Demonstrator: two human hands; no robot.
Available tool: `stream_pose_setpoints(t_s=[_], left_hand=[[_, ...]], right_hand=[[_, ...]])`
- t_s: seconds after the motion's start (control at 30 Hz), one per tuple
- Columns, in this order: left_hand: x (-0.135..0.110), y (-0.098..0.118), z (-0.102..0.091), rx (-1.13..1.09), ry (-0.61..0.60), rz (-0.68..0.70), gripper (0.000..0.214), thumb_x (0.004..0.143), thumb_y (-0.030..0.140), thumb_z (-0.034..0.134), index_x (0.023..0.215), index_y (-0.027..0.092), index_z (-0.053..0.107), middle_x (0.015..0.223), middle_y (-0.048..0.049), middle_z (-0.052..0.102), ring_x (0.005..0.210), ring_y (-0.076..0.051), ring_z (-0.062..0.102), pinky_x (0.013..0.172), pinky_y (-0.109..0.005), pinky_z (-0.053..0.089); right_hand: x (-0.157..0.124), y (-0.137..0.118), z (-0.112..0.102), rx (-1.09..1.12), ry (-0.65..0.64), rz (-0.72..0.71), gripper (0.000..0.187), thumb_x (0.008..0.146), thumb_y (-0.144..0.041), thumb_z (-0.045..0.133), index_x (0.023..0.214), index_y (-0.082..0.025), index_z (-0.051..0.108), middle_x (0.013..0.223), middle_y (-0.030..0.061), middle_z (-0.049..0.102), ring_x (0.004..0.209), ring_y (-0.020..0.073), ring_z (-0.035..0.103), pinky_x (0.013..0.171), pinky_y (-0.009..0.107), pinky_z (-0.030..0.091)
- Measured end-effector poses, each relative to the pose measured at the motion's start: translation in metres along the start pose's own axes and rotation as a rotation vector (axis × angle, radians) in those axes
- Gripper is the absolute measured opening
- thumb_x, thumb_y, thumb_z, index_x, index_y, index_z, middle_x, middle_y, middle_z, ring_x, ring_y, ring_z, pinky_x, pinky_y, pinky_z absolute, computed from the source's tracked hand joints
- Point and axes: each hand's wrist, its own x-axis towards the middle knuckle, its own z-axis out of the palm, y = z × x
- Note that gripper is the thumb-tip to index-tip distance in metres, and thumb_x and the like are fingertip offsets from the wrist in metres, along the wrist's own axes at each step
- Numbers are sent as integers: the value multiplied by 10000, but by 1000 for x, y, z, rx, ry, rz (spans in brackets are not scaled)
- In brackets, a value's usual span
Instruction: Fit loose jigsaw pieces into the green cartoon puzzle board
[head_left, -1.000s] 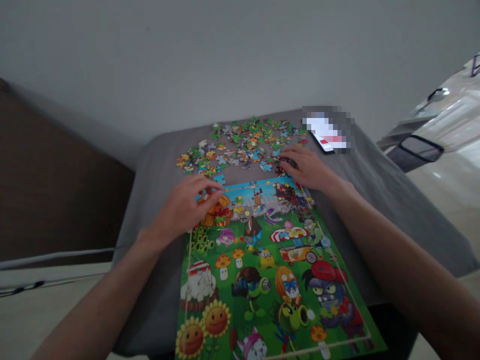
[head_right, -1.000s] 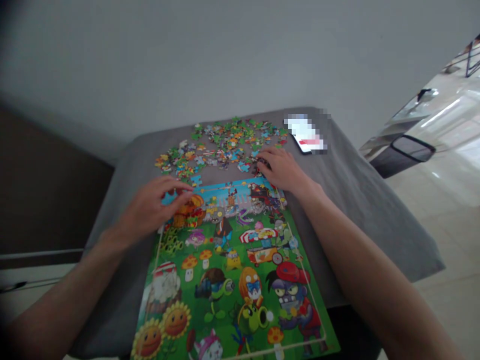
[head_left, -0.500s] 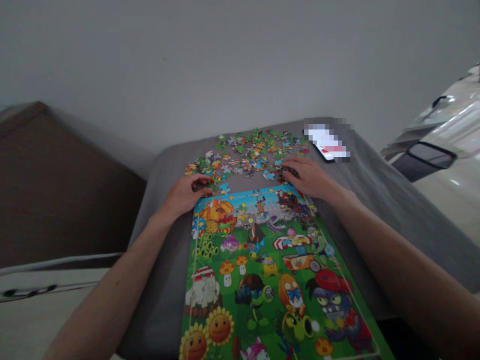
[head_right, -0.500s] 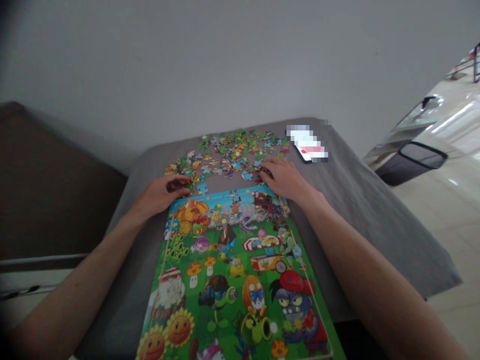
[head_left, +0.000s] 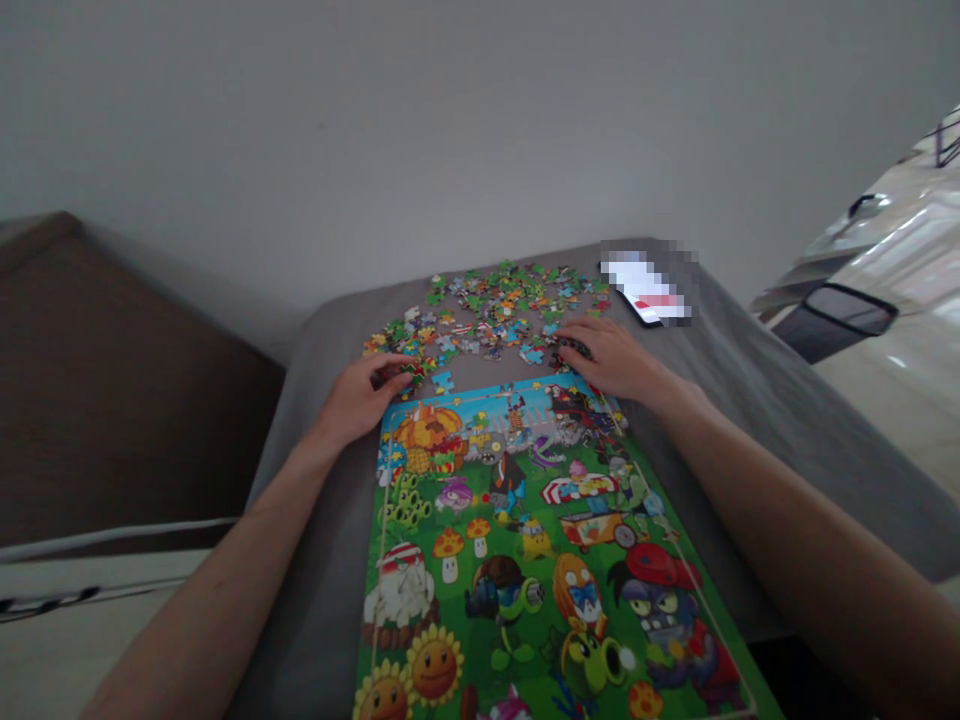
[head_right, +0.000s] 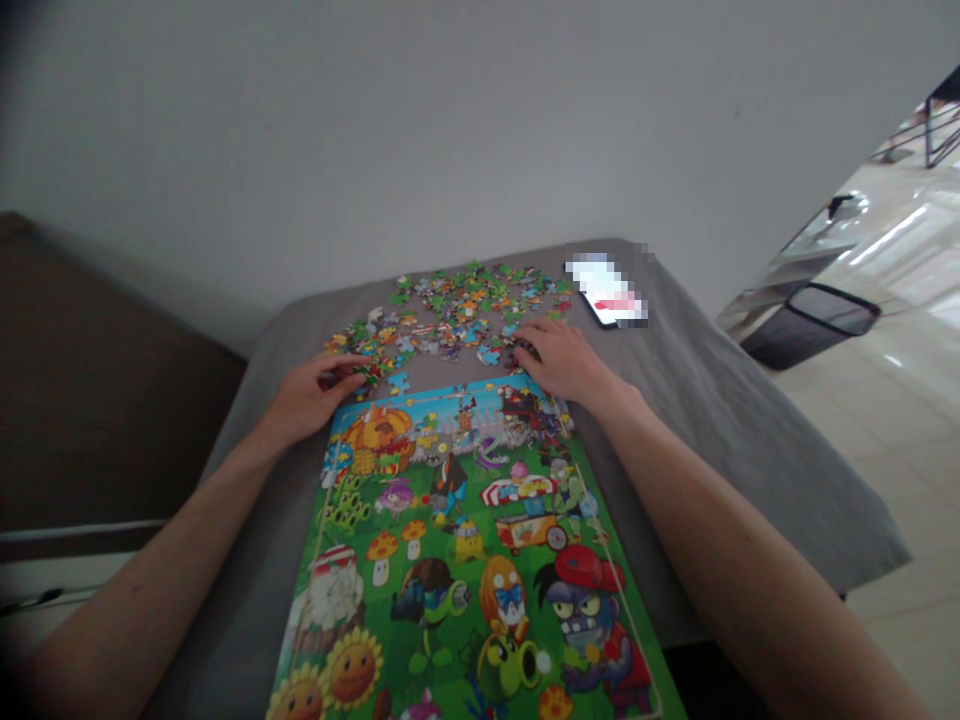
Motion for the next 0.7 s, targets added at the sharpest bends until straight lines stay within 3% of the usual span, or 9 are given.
stream_pose_setpoints(t_s=[0.13, 0.23, 0.37, 0.53, 0.7], left_hand=[[2, 14, 11, 194, 144, 173, 335, 983, 425, 577, 1208, 243, 745, 1221, -82, 678, 1193, -269, 590, 1113, -467, 414], [5, 24, 20, 288, 72, 247, 334, 967, 515, 637, 1156, 274, 771, 1315, -79, 654, 1280, -296, 535, 1155, -509, 358], [9, 23, 24, 299, -7, 209, 317, 943, 553, 676, 1070, 290, 800, 1301, -67, 676, 1276, -305, 540, 1134, -524, 365], [14, 16, 21, 221, -8, 135, 264, 892, 524, 735, 963, 278, 799, 1278, -60, 692, 1265, -304, 563, 1143, -534, 357], [9, 28, 14, 62, 13, 125, 251, 891, 480, 695, 869, 238, 757, 1219, -65, 731, 1233, -298, 602, 1150, -525, 364]], right_hand=[[0, -1, 0, 7, -2, 20, 373, 1037, -318, 457, 1289, -181, 696, 1378, 157, 669, 1322, 327, 587, 1120, 546, 463], [0, -3, -1, 8, -6, 33, 380, 1033, -309, 466, 1308, -170, 689, 1403, 167, 658, 1350, 334, 571, 1127, 559, 459], [0, -5, -3, 4, -15, 36, 379, 1034, -301, 472, 1305, -153, 691, 1406, 176, 656, 1347, 338, 576, 1134, 561, 454], [0, -6, -3, -7, -27, 45, 383, 1033, -298, 472, 1308, -141, 687, 1419, 183, 645, 1348, 345, 576, 1144, 554, 446], [0, -5, -3, -4, -25, 46, 380, 1034, -308, 462, 1313, -173, 683, 1407, 164, 654, 1341, 339, 579, 1122, 557, 465]])
